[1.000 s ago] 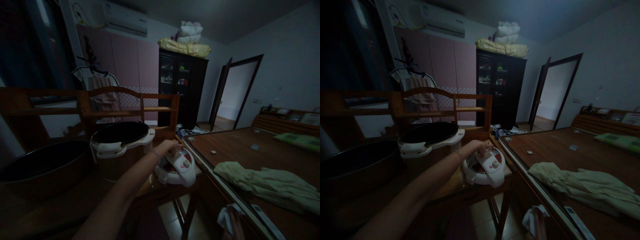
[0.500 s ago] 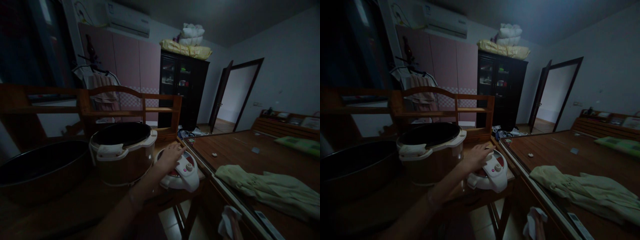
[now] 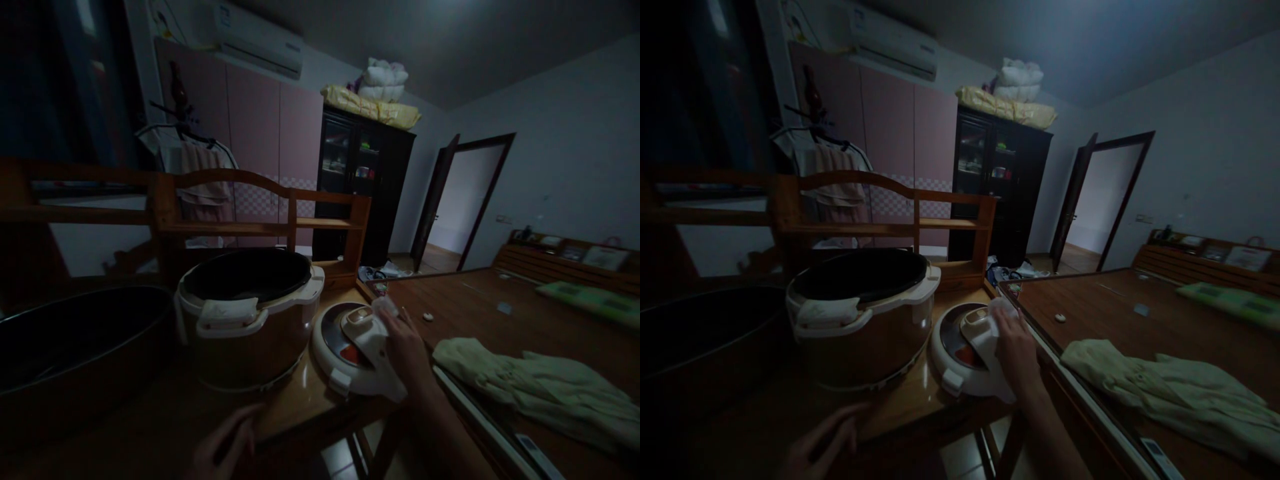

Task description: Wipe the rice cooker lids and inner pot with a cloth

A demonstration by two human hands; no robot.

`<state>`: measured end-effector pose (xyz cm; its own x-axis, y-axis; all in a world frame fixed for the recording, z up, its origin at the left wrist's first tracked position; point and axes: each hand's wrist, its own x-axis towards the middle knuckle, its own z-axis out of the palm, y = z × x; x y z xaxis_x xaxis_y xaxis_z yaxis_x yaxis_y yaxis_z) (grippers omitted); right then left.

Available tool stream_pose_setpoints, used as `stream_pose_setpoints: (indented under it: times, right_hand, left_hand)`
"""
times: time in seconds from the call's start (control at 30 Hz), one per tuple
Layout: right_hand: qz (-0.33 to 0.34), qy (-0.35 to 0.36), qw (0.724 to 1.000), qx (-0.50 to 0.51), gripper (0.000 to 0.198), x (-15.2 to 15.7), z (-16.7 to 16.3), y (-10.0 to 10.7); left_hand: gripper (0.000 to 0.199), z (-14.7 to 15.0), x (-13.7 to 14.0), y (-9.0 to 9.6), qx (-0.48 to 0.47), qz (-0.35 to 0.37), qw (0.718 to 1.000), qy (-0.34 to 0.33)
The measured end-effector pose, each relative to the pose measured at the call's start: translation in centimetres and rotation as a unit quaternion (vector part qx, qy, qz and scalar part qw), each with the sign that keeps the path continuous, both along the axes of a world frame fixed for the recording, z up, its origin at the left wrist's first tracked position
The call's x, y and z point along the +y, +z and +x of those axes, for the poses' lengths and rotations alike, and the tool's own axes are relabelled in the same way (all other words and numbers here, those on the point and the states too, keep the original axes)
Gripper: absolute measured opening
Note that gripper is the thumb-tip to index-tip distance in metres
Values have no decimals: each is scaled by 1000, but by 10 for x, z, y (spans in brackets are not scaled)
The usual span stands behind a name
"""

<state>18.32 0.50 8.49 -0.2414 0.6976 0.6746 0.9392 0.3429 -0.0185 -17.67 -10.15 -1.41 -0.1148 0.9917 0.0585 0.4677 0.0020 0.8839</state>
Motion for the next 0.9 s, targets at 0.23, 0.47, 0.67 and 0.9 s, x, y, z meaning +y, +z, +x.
stream_pose_setpoints:
  times: [0.23,0.47,0.67,0.9]
  right_hand:
    - [-13,-36,998,-54,58,6,-36,-60]
    - [-59,52,992,-101,62,0,-24,-61]
    - [-104,53,983,-139,55,-10,-18,-53]
    - [-78,95,988,-99,63,-36,-2,-51]
  left_hand:
    - [67,-12,6,16,-37,-60,996,-55]
    - [47,-15,7,7,-23,-65,993,-100]
    - [46,-15,5,9,-18,-64,993,-99]
    - [46,-15,5,10,-15,-64,991,-114]
